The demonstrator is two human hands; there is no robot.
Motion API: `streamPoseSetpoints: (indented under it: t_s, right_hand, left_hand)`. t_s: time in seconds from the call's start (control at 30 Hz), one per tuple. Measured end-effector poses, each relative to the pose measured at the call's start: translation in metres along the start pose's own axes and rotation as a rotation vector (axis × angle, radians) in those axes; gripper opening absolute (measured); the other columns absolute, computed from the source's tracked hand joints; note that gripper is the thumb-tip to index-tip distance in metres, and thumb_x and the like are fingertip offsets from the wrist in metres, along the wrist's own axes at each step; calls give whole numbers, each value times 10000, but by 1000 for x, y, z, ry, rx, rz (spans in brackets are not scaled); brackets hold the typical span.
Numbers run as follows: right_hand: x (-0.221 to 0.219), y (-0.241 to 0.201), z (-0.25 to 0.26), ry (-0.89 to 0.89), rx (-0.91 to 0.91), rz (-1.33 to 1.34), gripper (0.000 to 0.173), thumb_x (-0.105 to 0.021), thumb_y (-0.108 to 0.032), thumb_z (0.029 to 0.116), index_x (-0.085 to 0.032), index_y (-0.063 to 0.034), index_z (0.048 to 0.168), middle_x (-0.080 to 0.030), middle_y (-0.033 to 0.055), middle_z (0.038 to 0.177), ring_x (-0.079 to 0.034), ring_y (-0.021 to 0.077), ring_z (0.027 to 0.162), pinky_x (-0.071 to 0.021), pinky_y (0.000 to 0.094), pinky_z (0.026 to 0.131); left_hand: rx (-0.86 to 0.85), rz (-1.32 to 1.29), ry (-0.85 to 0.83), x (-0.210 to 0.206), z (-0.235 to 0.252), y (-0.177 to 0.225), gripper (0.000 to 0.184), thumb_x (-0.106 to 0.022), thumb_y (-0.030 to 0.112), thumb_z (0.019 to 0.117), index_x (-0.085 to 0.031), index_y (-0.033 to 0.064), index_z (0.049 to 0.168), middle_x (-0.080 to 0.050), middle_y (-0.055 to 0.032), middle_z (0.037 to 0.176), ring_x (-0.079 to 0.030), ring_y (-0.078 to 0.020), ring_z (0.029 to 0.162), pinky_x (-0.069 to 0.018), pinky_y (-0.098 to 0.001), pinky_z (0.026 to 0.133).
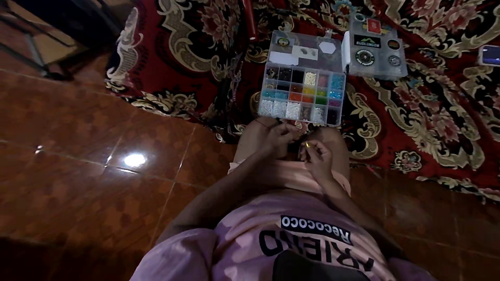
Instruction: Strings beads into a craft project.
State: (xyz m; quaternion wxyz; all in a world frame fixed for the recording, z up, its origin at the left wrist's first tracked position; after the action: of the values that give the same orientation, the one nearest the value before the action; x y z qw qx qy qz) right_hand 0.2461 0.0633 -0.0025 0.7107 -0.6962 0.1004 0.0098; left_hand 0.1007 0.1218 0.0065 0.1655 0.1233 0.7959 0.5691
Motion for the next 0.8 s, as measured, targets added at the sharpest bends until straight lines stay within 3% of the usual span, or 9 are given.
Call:
streamPoseSetpoints:
  t_s: [0.07, 0.23, 0.8]
  right_hand:
    - [1, 0, 0, 3, 22, 12, 165, -515, -19, 1002, -675, 10, 972, -701, -3, 749, -626, 51, 570, -556, 216, 536]
    - [3, -2, -1, 20, 41, 13, 152, -520, -7, 980, -662, -13, 928, -693, -17, 739, -629, 42, 568, -558, 208, 529]
    - [1, -3, -1, -7, 70, -22, 135, -539, -3, 962, -641, -30, 877, -668, -29, 696, -602, 29, 536, -537, 197, 501]
  left_hand:
    - [111, -165, -27, -12, -2, -13, 228, -511, 92, 1053, -617, -17, 1223, -673, -58, 1051, -649, -104, 911, -553, -291, 855]
    - [263, -524, -194, -36, -1, -35, 213, -388, 129, 1104, -583, 59, 1153, -669, 11, 970, -658, -82, 869, -562, -270, 849]
    - [266, -555, -266, -41, 0, -42, 264, -340, 136, 1112, -597, 80, 1088, -670, 27, 922, -656, -70, 818, -564, -252, 792]
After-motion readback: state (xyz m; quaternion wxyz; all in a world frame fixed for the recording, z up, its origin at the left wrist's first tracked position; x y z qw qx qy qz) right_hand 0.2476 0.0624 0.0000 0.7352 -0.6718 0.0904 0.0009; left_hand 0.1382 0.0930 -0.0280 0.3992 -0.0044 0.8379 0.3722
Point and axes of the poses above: each hand's wrist, its own z-axis towards the middle knuckle, its own x-axis out of the back of the hand, y = z × x, the point moved 8 cm from there along z, towards the middle knuckle
